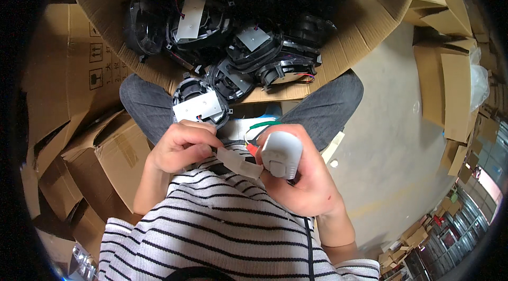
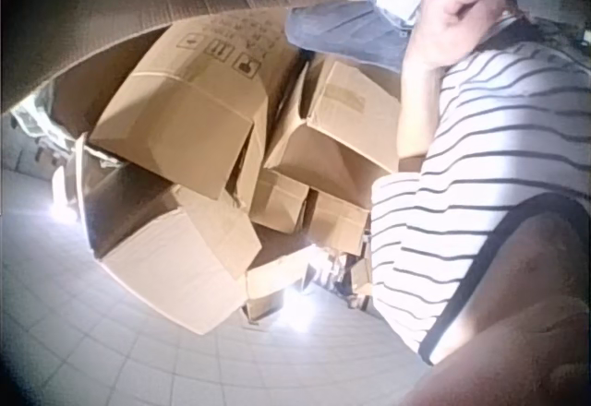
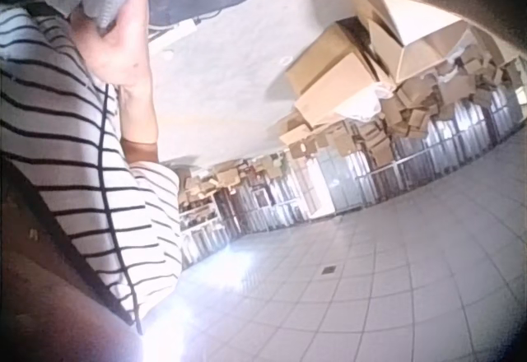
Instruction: Testing the functionality and light pattern of vehicle headlights by connecting them to a power source and controller.
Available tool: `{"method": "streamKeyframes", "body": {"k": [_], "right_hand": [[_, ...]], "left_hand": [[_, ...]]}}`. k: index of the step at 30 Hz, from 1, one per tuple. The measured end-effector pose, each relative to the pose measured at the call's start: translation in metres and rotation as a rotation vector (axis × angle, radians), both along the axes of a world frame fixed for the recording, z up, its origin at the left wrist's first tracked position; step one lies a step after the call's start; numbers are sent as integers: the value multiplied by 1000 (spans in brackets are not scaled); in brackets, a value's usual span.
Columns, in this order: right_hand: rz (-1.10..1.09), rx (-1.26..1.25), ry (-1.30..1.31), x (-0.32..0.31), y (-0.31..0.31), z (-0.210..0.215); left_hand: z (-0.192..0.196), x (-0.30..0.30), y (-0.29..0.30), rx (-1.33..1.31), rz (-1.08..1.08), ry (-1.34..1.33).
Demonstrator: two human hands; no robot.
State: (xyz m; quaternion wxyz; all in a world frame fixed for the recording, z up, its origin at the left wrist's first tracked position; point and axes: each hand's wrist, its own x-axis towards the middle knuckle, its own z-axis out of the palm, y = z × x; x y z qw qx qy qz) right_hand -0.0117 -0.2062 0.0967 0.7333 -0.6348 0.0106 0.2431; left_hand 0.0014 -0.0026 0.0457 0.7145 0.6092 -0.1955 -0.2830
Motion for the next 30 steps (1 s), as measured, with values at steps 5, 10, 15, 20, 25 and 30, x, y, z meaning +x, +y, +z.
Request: {"method": "streamKeyframes", "body": {"k": [5, 10, 15, 20, 25, 30], "right_hand": [[194, -234, 49, -3, -3, -3], [-76, -128, 98, -16, -3, -12], [-242, -95, 135, -15, 1, -16], [-242, -160, 49, -14, 5, -20], [-240, -165, -14, -13, 1, -25], [-384, -121, -58, -8, -4, -19]], "left_hand": [[-2, -6, 2, 91, -42, -9], [-4, -14, -10, 85, -34, 7], [-4, -14, -10, 111, -48, 32], [-8, -19, -14, 30, 99, -34], [7, -17, -9, 128, -26, 0], [11, 20, 21, 73, 622, 216]]}}
